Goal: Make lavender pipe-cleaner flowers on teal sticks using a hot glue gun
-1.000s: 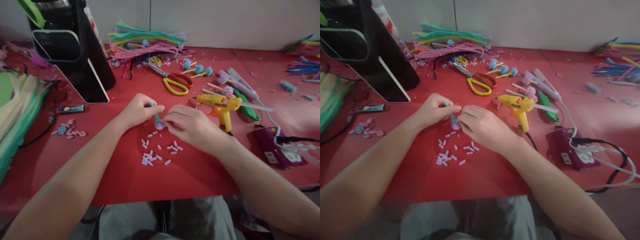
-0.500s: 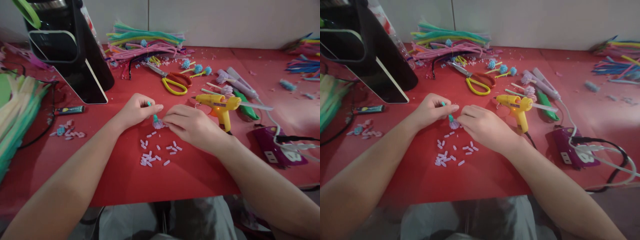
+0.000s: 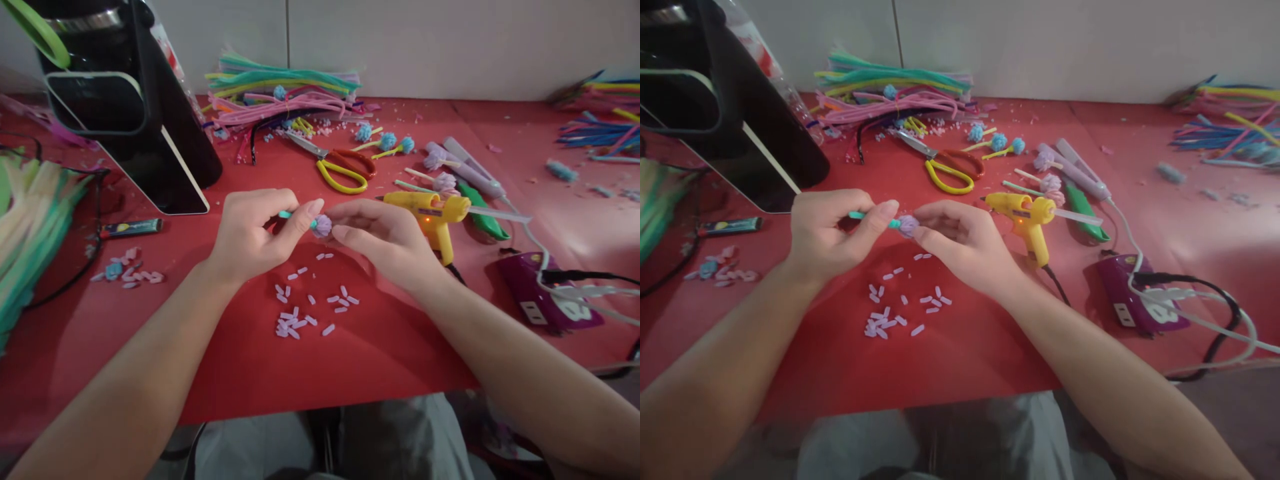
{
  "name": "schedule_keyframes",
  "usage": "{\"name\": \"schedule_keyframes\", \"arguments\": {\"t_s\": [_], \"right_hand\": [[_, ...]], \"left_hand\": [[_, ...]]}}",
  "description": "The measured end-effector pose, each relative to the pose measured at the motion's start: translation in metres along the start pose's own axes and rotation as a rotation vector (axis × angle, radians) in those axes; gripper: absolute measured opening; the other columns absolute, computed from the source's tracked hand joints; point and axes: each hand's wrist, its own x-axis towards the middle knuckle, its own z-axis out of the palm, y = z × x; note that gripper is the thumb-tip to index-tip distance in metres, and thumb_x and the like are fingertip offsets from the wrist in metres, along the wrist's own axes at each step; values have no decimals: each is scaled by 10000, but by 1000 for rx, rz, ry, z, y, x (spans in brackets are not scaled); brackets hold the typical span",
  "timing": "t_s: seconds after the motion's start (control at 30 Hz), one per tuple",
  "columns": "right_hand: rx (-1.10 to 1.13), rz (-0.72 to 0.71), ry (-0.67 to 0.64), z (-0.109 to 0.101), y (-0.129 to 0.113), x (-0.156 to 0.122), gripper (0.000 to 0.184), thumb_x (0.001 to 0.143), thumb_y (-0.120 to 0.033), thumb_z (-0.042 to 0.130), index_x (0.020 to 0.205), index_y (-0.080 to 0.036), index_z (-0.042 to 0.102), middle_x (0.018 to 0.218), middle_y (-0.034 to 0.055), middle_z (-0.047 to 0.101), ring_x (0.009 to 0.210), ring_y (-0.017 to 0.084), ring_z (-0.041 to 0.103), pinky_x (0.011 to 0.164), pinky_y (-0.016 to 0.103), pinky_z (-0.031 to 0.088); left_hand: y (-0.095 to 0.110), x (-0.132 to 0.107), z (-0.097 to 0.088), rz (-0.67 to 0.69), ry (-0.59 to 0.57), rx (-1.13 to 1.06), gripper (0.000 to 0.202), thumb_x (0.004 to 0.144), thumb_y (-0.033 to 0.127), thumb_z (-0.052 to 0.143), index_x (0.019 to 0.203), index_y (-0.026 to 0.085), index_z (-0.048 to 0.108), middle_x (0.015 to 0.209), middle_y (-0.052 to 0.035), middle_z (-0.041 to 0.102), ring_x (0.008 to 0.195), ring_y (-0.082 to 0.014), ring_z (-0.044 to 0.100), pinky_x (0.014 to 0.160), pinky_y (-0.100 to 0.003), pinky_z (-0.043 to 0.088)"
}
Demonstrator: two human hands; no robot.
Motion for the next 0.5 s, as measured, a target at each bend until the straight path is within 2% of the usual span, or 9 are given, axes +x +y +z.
{"name": "schedule_keyframes", "arguments": {"t_s": [0.23,0.5], "right_hand": [[-46,-30,33,2,-4,-3,275,761,-408,865,894,-198,747,902,44,794,835,210,754,795,363,650],[-79,-60,68,5,0,-2,246,768,-400,854,859,-202,739,863,36,780,801,197,746,760,349,653]], "left_hand": [[0,0,1,22,0,26,454,954,370,601,564,180,466,493,43,379,468,-75,296,488,-264,272],[1,-1,3,44,-16,37,442,949,353,595,561,185,468,493,40,383,463,-82,328,497,-269,277]]}}
